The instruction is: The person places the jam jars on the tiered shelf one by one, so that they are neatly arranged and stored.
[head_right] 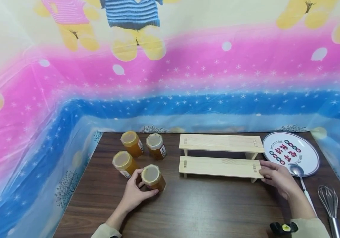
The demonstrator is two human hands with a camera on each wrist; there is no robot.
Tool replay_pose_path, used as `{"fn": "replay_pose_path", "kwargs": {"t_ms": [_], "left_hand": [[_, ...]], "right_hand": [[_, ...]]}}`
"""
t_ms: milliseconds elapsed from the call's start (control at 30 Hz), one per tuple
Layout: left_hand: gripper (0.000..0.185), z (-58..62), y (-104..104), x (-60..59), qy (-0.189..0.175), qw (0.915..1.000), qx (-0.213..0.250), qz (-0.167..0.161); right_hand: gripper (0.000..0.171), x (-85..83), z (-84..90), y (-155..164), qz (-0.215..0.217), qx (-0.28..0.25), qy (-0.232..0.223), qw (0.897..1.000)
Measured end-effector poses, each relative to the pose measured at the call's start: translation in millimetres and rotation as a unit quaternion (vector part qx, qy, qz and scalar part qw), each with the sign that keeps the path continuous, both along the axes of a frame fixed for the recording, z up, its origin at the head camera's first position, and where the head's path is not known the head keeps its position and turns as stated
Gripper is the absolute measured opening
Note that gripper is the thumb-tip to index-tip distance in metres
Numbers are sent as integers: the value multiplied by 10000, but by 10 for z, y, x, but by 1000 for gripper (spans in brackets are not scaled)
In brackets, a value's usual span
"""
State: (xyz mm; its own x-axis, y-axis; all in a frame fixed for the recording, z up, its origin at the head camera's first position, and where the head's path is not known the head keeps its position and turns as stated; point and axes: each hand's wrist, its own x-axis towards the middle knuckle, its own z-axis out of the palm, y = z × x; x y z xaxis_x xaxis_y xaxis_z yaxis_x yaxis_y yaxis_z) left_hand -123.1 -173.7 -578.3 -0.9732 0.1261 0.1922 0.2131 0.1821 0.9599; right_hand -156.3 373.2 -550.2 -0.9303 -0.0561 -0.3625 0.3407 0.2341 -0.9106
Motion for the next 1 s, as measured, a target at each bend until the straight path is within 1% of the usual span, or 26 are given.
{"fn": "replay_pose_path", "kwargs": {"t_ms": [333,467,567,633,833,867,1000], "left_hand": [[79,-30,24,6,210,9994,-93,267],[79,-7,55,19,277,9990,-117,323],[79,34,101,38,334,9987,-181,331],[79,92,145,59,343,9986,-220,329],[74,443,290,145,282,9987,-148,406],[73,496,314,151,277,9986,-128,431],[71,638,413,139,228,9983,-69,530]], "right_hand": [[72,-10,12,-2,37,-232,14,9997],[72,-3,15,2,33,-240,35,9997],[71,0,12,12,25,-210,38,9998],[71,0,8,18,16,-207,14,9998],[73,2,5,13,-15,-285,-21,9996],[73,2,6,11,-16,-304,-10,9995],[74,-2,8,5,-32,-373,34,9993]]}}
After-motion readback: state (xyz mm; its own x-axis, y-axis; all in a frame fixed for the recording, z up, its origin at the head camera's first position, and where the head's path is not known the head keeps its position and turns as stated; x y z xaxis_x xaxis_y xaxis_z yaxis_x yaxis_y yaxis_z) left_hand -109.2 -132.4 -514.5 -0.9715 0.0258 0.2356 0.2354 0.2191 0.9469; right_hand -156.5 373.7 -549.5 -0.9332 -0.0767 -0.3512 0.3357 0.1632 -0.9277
